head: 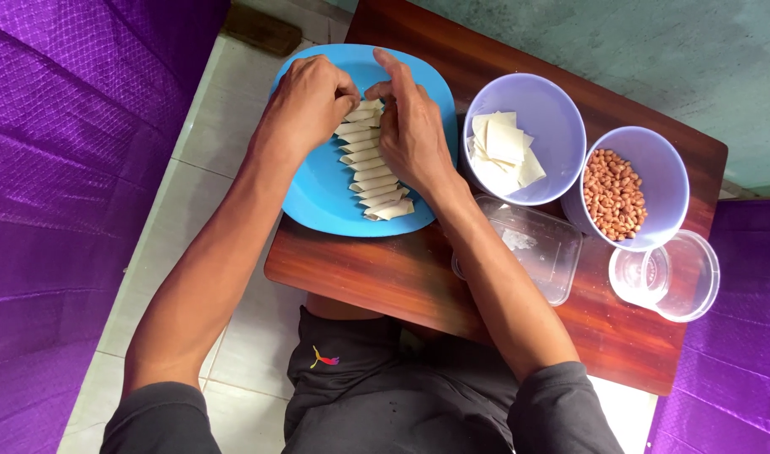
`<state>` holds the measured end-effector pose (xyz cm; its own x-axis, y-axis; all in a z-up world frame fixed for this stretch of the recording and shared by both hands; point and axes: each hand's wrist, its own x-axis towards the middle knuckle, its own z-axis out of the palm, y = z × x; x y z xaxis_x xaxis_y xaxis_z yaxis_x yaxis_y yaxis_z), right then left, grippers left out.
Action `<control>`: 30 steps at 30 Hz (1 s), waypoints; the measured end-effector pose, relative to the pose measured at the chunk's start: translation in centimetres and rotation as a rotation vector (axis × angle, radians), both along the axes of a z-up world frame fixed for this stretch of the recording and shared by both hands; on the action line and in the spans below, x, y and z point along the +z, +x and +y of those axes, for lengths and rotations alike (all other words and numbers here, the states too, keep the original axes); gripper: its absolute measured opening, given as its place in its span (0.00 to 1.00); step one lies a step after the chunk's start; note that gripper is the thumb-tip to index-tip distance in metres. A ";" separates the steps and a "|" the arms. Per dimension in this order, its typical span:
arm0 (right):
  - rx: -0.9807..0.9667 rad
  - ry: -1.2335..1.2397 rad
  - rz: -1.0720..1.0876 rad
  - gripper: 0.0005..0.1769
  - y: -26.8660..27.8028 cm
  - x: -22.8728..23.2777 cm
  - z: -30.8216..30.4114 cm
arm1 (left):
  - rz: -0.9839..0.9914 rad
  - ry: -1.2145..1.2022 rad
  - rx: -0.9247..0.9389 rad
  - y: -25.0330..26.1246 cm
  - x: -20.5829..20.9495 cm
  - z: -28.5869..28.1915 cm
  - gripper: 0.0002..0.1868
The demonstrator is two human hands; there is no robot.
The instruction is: Wrapping individual peanuts in small squares of dough to prepare snacks.
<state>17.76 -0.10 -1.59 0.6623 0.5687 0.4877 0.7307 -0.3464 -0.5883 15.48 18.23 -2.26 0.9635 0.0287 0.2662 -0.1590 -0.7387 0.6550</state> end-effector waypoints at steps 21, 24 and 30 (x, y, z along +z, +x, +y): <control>0.009 -0.029 -0.050 0.40 0.5 -0.3 0.1 | 0.079 0.023 0.019 0.2 0.4 0.1 0.06; 0.005 -0.032 -0.053 0.41 0.5 -0.4 0.1 | 0.069 0.019 0.009 0.1 0.4 0.1 0.05; 0.017 -0.030 -0.059 0.40 0.8 -0.5 0.0 | 0.092 0.027 0.007 0.0 0.6 -0.1 0.03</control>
